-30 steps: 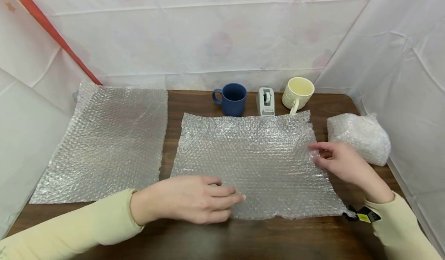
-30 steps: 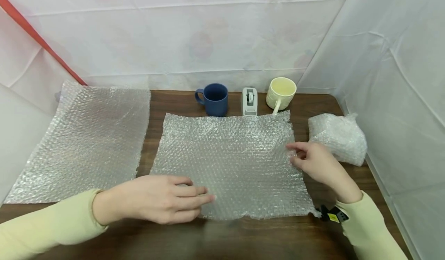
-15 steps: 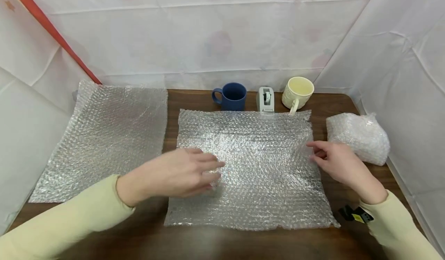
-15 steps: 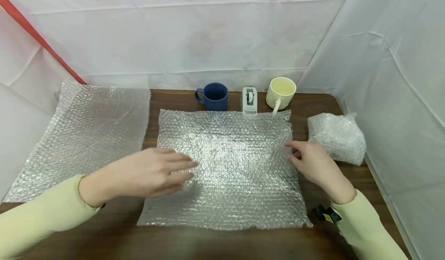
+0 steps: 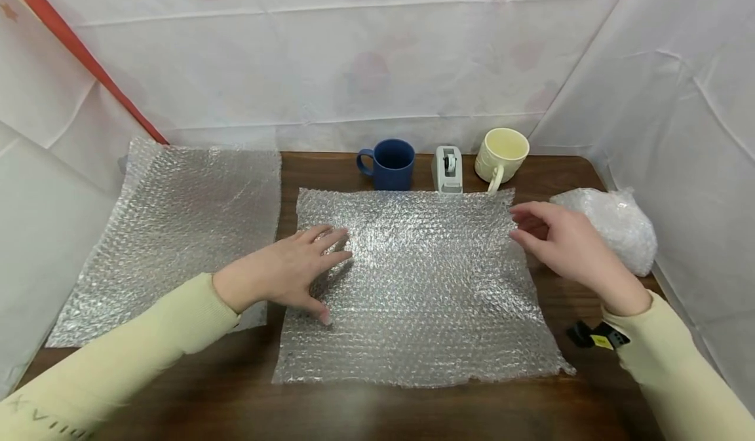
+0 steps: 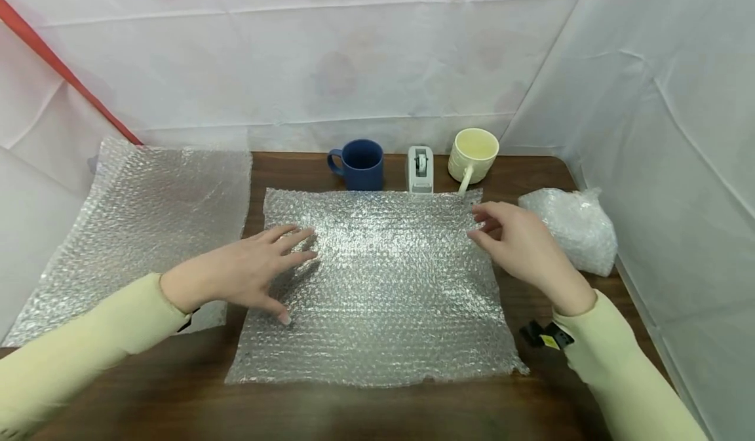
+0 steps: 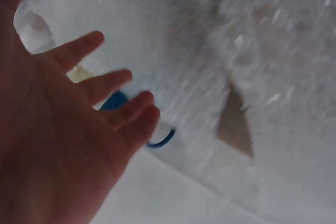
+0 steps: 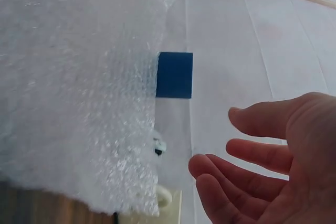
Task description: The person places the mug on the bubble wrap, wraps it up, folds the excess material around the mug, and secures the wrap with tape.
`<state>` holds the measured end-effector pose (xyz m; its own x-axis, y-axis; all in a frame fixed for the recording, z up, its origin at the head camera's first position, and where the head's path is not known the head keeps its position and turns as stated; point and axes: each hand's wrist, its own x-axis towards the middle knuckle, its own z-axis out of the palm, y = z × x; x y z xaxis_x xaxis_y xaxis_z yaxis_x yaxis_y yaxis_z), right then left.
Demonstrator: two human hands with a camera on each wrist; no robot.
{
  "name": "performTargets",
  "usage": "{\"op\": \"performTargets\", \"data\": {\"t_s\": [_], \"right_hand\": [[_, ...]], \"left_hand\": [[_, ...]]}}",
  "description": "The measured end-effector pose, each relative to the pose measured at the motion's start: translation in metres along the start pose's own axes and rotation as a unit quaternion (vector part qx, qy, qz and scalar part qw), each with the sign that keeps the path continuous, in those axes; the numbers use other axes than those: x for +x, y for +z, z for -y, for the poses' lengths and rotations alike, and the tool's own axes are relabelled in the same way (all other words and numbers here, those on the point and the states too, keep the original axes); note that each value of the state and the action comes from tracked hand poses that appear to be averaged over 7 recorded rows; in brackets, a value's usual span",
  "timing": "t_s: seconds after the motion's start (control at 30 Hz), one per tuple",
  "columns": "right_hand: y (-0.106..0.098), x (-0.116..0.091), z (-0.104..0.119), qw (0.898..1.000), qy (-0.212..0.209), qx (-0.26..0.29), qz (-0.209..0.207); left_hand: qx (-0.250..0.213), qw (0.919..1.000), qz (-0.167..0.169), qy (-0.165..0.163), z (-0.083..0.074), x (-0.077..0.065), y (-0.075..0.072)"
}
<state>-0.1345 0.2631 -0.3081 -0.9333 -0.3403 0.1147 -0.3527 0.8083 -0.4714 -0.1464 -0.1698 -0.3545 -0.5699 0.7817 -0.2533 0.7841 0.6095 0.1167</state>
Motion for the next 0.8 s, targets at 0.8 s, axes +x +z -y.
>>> {"op": "performTargets", "data": {"t_s": [0.8], "right_hand": [[0.068,0.071,-0.013,0.878,0.286,0.376,-0.082]], "left_hand": [[-0.001,0.9934,0.088,-0.074,-0.007,0.014,0.029]]}}
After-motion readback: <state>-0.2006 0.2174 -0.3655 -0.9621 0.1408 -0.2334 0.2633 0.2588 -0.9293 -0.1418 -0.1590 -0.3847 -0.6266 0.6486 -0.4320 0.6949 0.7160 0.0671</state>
